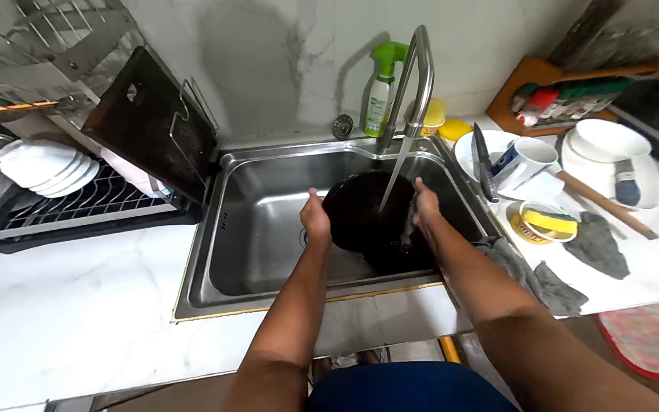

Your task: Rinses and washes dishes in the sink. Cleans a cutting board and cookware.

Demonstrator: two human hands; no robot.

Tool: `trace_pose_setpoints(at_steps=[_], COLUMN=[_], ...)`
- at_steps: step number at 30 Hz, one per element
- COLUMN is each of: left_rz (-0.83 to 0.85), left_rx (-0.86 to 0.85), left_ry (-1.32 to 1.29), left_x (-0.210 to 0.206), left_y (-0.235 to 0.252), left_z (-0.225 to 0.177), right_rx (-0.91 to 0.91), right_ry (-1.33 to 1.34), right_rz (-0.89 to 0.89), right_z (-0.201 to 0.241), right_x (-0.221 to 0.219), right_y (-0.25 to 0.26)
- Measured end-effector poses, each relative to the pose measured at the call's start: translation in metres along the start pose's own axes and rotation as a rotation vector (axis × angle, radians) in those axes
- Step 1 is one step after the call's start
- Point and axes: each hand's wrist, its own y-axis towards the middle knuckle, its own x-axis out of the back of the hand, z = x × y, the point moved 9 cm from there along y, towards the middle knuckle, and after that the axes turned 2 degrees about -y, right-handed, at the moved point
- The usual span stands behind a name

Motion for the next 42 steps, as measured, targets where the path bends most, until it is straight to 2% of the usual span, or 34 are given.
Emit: trace_pose_setpoints(at_steps=[3, 5, 7, 10, 12, 14, 16, 18, 20, 21, 23, 26, 28, 30, 33, 36, 38, 40, 42], left_rz=[0.054, 0.191, 0.321, 0.323, 0.338, 0.366, 0.362, 0.355, 0.357, 0.359, 0.362, 0.425, 0.463, 0.441, 0.407, 0.365, 0.332, 0.326, 0.263], left_rx=[0.497, 0.651, 0.573, 0.422, 0.383, 0.369, 0.366, 0.353, 0.325, 0.317, 0.316, 0.298, 0.268, 0.250, 0.241, 0.306, 0.393, 0.448, 0.496], left_ry=[-0.436, -0.628, -0.668, -0.537, -0.465, -0.426, -0.435, -0.451, -0.441, -0.437, -0.431, -0.450, -0.461, -0.420, -0.429, -0.551, -0.629, -0.675, -0.597], left_x=[-0.014, -0.029, -0.040, -0.045, -0.046, -0.047, -0.045, -0.044, -0.041, -0.040, -0.038, -0.038, -0.042, -0.040, -0.037, -0.033, -0.028, -0.027, -0.022], left_y=[-0.014, -0.028, -0.031, -0.038, -0.042, -0.044, -0.043, -0.038, -0.035, -0.036, -0.039, -0.046, -0.048, -0.046, -0.040, -0.038, -0.038, -0.029, -0.017], left_z=[0.038, 0.034, 0.023, 0.013, 0.013, 0.011, 0.012, 0.013, 0.012, 0.009, 0.002, -0.008, -0.012, -0.010, -0.002, 0.004, 0.007, 0.011, 0.033], right_rx=[0.154, 0.265, 0.305, 0.308, 0.421, 0.590, 0.718, 0.788, 0.836, 0.847, 0.777, 0.661, 0.505, 0.303, 0.088, 0.001, -0.002, 0.066, 0.165], right_ry=[0.287, 0.297, -0.058, -0.614, -0.857, -0.953, -0.895, -0.812, -0.810, -0.874, -1.063, -1.136, -1.183, -1.164, -0.812, -0.516, -0.452, -0.442, -0.515], right_rz=[0.105, 0.238, 0.297, 0.380, 0.373, 0.443, 0.574, 0.681, 0.677, 0.634, 0.533, 0.358, 0.267, 0.304, 0.411, 0.504, 0.527, 0.478, 0.436], right_z=[0.034, 0.050, 0.056, 0.050, 0.042, 0.033, 0.030, 0.027, 0.023, 0.022, 0.022, 0.032, 0.024, 0.008, -0.015, -0.014, 0.006, 0.037, 0.069], right_x=[0.004, 0.004, 0.004, -0.022, -0.055, -0.095, -0.123, -0.131, -0.119, -0.108, -0.086, -0.051, -0.023, -0.005, -0.001, -0.009, -0.012, -0.012, -0.020], right_y=[-0.018, -0.012, -0.009, -0.004, -0.017, -0.060, -0.118, -0.158, -0.159, -0.142, -0.091, -0.026, 0.006, 0.025, 0.030, 0.022, 0.006, -0.008, -0.030])
